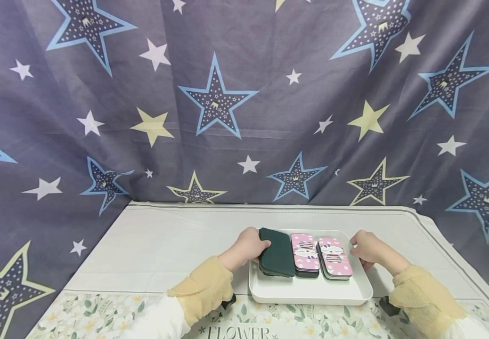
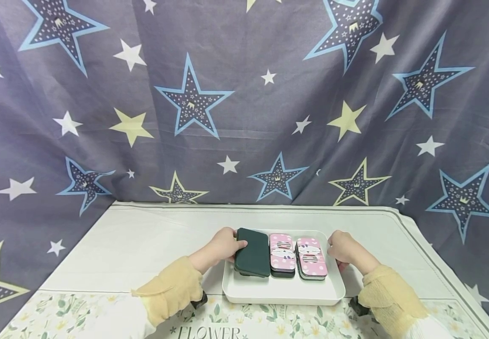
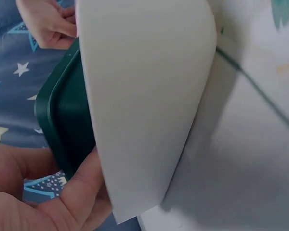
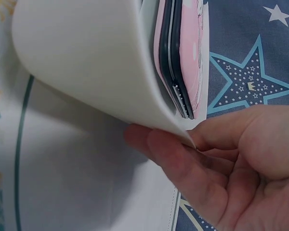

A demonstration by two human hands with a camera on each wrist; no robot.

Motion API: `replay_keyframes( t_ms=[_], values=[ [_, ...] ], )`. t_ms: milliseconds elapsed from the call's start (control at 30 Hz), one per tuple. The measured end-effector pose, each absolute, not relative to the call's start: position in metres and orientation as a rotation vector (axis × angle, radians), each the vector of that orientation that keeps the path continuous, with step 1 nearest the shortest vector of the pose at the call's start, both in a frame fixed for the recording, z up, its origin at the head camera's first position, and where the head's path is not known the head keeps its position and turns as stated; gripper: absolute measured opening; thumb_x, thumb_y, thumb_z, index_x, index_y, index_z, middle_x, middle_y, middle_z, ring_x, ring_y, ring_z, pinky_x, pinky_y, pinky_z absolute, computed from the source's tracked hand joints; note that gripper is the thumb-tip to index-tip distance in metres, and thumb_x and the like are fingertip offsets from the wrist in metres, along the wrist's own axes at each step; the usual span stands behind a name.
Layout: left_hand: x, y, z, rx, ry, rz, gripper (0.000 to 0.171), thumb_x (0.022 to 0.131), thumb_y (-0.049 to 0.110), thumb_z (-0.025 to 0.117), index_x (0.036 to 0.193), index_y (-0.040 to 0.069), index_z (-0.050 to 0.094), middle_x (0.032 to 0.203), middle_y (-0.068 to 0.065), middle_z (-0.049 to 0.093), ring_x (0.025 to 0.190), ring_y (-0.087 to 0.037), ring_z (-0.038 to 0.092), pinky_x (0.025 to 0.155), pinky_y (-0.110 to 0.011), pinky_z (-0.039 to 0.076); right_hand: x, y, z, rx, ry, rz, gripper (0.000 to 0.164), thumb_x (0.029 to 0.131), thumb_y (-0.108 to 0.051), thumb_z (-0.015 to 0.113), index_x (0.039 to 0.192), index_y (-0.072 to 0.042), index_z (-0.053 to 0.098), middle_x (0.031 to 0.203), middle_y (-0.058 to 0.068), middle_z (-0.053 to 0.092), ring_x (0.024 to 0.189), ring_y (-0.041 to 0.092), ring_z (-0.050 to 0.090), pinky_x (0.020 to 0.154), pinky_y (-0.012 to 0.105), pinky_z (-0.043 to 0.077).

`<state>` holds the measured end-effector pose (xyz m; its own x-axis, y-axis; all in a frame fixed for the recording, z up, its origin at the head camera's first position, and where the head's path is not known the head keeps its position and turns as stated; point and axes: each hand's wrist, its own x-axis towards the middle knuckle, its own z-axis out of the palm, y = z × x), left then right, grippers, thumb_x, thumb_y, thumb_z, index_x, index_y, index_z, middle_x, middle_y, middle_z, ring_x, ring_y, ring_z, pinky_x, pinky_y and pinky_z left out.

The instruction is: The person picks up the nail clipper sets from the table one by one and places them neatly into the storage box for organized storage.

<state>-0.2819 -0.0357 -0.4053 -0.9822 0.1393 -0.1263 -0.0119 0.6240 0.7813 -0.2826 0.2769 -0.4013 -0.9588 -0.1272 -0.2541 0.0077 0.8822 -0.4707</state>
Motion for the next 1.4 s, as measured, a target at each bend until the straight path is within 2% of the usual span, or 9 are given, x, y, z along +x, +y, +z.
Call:
replay_keyframes(
  t_ms=[133,300,467,600,800,1033,1200,1300,1400],
  values=[
    [-0.281,-0.032,-0.402,0.199,2.812,1.036,0.040,0.090,0.016,0.063,0.107,-0.018,0.054,0.069,-0.016,0.059,0.048,-0.021,0.063,0.048,-0.026,0.054,-0.282,0.276,-0.401,-0.076,2.764,-0.698,0.018,0.087,0.001,0.051,0.095,0.011,0.064,0.060,0.010,0.061,0.051,0.017,0.064,0.048,0.029,0.056],
    [-0.279,-0.030,-0.400,0.213,2.849,0.950,0.037,0.091,0.014,0.061,0.107,-0.019,0.056,0.058,-0.012,0.057,0.044,-0.022,0.063,0.041,-0.023,0.050,-0.283,0.276,-0.402,-0.085,2.762,-0.706,0.017,0.087,0.002,0.050,0.093,0.010,0.063,0.060,0.011,0.061,0.050,0.018,0.064,0.048,0.029,0.056],
    [-0.277,-0.029,-0.397,0.213,2.875,0.874,0.035,0.091,0.012,0.061,0.108,-0.019,0.057,0.057,-0.015,0.058,0.043,-0.022,0.063,0.038,-0.023,0.049,-0.284,0.274,-0.402,-0.070,2.759,-0.712,0.020,0.086,0.002,0.051,0.097,0.013,0.063,0.061,0.011,0.062,0.051,0.018,0.064,0.048,0.030,0.056],
    [-0.275,-0.028,-0.397,0.220,2.913,0.790,0.033,0.091,0.010,0.060,0.110,-0.017,0.057,0.059,-0.014,0.058,0.038,-0.017,0.059,0.036,-0.020,0.047,-0.284,0.273,-0.403,-0.079,2.763,-0.710,0.022,0.086,0.002,0.051,0.100,0.014,0.062,0.061,0.011,0.062,0.051,0.018,0.064,0.049,0.029,0.056],
    [-0.272,-0.027,-0.395,0.240,2.952,0.749,0.026,0.089,0.008,0.061,0.102,-0.014,0.061,0.057,-0.011,0.057,0.037,-0.014,0.055,0.037,-0.021,0.047,-0.283,0.275,-0.403,-0.074,2.756,-0.726,0.023,0.087,0.001,0.051,0.104,0.014,0.060,0.058,0.011,0.061,0.049,0.018,0.063,0.048,0.030,0.056],
    [-0.271,-0.028,-0.392,0.294,2.952,0.754,0.026,0.087,0.012,0.065,0.100,-0.011,0.062,0.062,-0.010,0.059,0.044,-0.014,0.054,0.042,-0.022,0.047,-0.280,0.283,-0.404,-0.094,2.762,-0.758,0.038,0.089,-0.005,0.054,0.117,0.021,0.051,0.058,0.009,0.063,0.050,0.019,0.064,0.047,0.031,0.056],
    [-0.267,-0.034,-0.382,0.326,2.893,0.800,0.031,0.088,0.019,0.066,0.100,-0.010,0.061,0.053,-0.008,0.058,0.042,-0.020,0.060,0.044,-0.022,0.049,-0.275,0.289,-0.395,-0.092,2.733,-0.808,0.037,0.091,-0.009,0.054,0.115,0.019,0.054,0.066,0.009,0.065,0.053,0.020,0.066,0.049,0.031,0.056],
    [-0.261,-0.040,-0.372,0.349,2.904,0.784,0.033,0.089,0.024,0.064,0.097,-0.008,0.062,0.056,-0.006,0.056,0.045,-0.019,0.058,0.046,-0.024,0.047,-0.272,0.292,-0.384,-0.142,2.770,-0.822,0.036,0.092,-0.009,0.053,0.115,0.019,0.055,0.071,0.010,0.067,0.053,0.021,0.066,0.049,0.031,0.056],
    [-0.253,-0.046,-0.362,0.371,2.958,0.764,0.031,0.091,0.026,0.062,0.090,-0.005,0.062,0.061,-0.007,0.056,0.049,-0.017,0.054,0.047,-0.029,0.047,-0.268,0.295,-0.373,-0.238,2.866,-0.815,0.026,0.091,-0.007,0.053,0.105,0.014,0.061,0.072,0.009,0.066,0.051,0.019,0.065,0.047,0.028,0.055]
  ],
)
